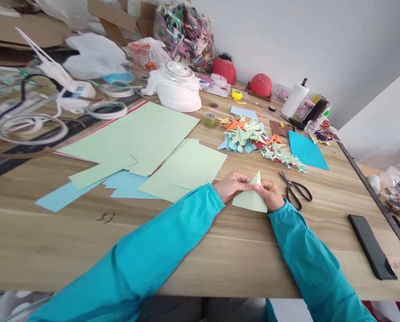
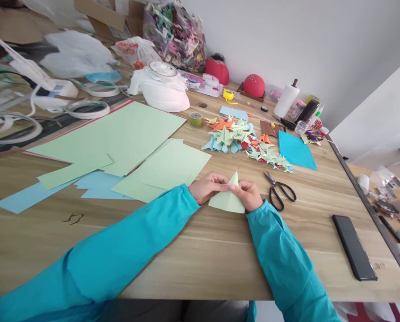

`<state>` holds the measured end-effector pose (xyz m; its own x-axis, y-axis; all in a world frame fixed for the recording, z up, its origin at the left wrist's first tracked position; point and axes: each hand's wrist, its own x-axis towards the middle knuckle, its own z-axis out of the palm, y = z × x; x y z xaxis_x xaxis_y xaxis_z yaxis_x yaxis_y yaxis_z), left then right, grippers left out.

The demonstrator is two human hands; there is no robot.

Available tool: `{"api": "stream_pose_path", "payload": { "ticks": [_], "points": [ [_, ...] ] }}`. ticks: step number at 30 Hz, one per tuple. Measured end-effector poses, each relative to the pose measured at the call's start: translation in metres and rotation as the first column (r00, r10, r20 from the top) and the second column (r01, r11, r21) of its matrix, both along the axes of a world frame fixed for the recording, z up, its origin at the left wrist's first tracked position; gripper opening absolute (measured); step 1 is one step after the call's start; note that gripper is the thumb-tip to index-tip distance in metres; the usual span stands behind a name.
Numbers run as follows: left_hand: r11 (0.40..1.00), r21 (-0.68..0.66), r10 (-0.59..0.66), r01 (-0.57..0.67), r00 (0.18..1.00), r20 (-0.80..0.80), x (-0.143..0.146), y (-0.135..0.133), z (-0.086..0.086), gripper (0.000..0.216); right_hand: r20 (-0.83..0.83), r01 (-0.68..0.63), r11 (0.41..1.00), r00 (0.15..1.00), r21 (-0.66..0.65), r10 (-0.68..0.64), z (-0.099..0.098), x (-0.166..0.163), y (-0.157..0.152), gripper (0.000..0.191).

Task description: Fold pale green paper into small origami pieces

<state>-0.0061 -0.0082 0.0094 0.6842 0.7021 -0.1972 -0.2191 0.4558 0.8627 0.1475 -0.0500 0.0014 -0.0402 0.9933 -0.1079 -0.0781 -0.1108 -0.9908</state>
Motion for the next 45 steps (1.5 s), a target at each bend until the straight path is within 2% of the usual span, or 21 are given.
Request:
{"api": "stream_pose_path", "payload": {
  "ticks": [10, 15, 20, 28, 32, 39, 45],
  "points": [
    [0.997, -0.039, -0.057, 0.061, 0.995, 0.080, 0.002, -0.002, -0.004, 0.033, -0.159, -0.084, 0.988, 0.985, -0.126, 0.064, 0.007, 0.001, -0.004, 0.044],
    [0.995, -0.092, -0.041, 0.050, 0.994, 0.106, 0.002, -0.002, -0.002, 0.034, -0.158, -0.056, 0.989, 0.987, -0.139, 0.034, 0.011, 0.001, -0.002, 0.046],
    [0.995, -0.086, -0.048, 0.059, 0.991, 0.126, 0.003, -0.003, -0.002, 0.034, -0.143, -0.069, 0.985, 0.989, -0.156, 0.046, 0.009, 0.003, -0.001, 0.046],
    [0.995, -0.084, -0.040, 0.051, 0.991, 0.126, 0.003, -0.003, 0.000, 0.031, -0.123, -0.018, 0.984, 0.992, -0.175, -0.003, 0.008, 0.005, 0.001, 0.046],
    [0.999, -0.048, -0.017, 0.023, 0.993, 0.113, 0.003, -0.005, 0.002, 0.033, -0.101, -0.016, 0.985, 0.995, -0.174, -0.002, 0.011, 0.004, 0.000, 0.047],
    [0.999, 0.010, 0.036, -0.037, 0.997, 0.061, 0.005, -0.006, 0.001, 0.035, -0.025, -0.101, 0.988, 0.995, -0.117, 0.099, 0.010, 0.004, -0.002, 0.045],
    [0.973, 0.222, 0.075, -0.069, 0.997, -0.018, 0.004, -0.002, -0.002, 0.027, 0.124, -0.232, 0.973, 0.965, 0.010, 0.229, 0.004, 0.003, -0.002, 0.048]
  ]
}}
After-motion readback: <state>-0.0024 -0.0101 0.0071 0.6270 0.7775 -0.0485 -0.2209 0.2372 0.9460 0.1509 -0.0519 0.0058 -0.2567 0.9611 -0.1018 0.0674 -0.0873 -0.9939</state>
